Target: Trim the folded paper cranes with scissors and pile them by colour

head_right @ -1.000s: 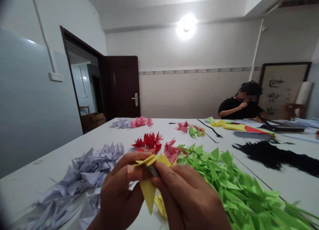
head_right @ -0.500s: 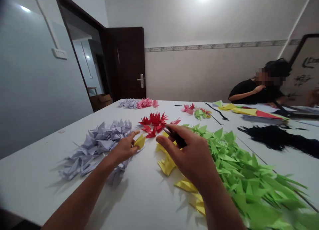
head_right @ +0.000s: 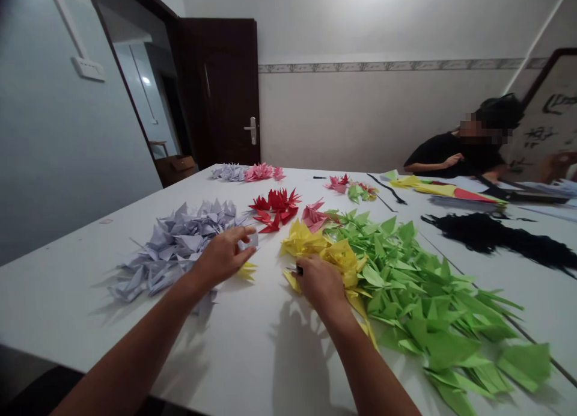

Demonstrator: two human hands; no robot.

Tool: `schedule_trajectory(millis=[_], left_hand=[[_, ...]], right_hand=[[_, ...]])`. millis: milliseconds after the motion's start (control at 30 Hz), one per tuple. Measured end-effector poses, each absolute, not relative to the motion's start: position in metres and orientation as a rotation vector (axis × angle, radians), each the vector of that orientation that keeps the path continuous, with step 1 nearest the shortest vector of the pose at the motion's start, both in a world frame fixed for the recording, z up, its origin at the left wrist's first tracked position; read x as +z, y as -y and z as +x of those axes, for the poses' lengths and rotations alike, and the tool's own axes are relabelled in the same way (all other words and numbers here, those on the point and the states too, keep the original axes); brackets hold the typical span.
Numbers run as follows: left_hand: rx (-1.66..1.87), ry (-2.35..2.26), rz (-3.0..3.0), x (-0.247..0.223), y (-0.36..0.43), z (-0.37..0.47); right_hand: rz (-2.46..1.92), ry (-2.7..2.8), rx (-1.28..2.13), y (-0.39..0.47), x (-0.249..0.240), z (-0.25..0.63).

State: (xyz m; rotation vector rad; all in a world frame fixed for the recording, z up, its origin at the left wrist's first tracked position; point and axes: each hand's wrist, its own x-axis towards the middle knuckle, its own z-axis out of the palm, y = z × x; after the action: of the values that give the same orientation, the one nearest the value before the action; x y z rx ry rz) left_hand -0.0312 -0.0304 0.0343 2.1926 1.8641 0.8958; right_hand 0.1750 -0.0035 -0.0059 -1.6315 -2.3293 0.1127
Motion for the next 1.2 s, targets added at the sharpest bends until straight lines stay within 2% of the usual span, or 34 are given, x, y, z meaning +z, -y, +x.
schedule_trajectory(millis=[133, 300, 533, 833, 967, 1200], left_hand=[[1.192, -1.379, 2.037, -0.003, 0.031, 0.009], [1.373, -1.09, 1.813, -0.04, 0.027, 0.015], [1.264, -1.121, 1.58, -0.042, 0.024, 0.007], [1.451, -1.008, 0.886, -0.045, 0.01, 0.008], [1.438, -0.934, 0.744, -0.04, 0.013, 0.012], [1.264, -0.779, 0.737, -0.04, 0.025, 0.019]], right_hand=[[-1.63, 2.365, 0.075, 0.009, -0.009, 0.174], [-1.472, 2.262, 0.11, 0.006, -0.018, 0.179], [-0.992, 2.048, 0.284, 0.012, -0.024, 0.17], [-1.15, 1.779, 0.506, 0.013, -0.027, 0.163], [-1.182, 1.79, 0.621, 0.012, -0.034, 0.161], [-1.112, 1.788, 0.536, 0.014, -0.035, 0.159]])
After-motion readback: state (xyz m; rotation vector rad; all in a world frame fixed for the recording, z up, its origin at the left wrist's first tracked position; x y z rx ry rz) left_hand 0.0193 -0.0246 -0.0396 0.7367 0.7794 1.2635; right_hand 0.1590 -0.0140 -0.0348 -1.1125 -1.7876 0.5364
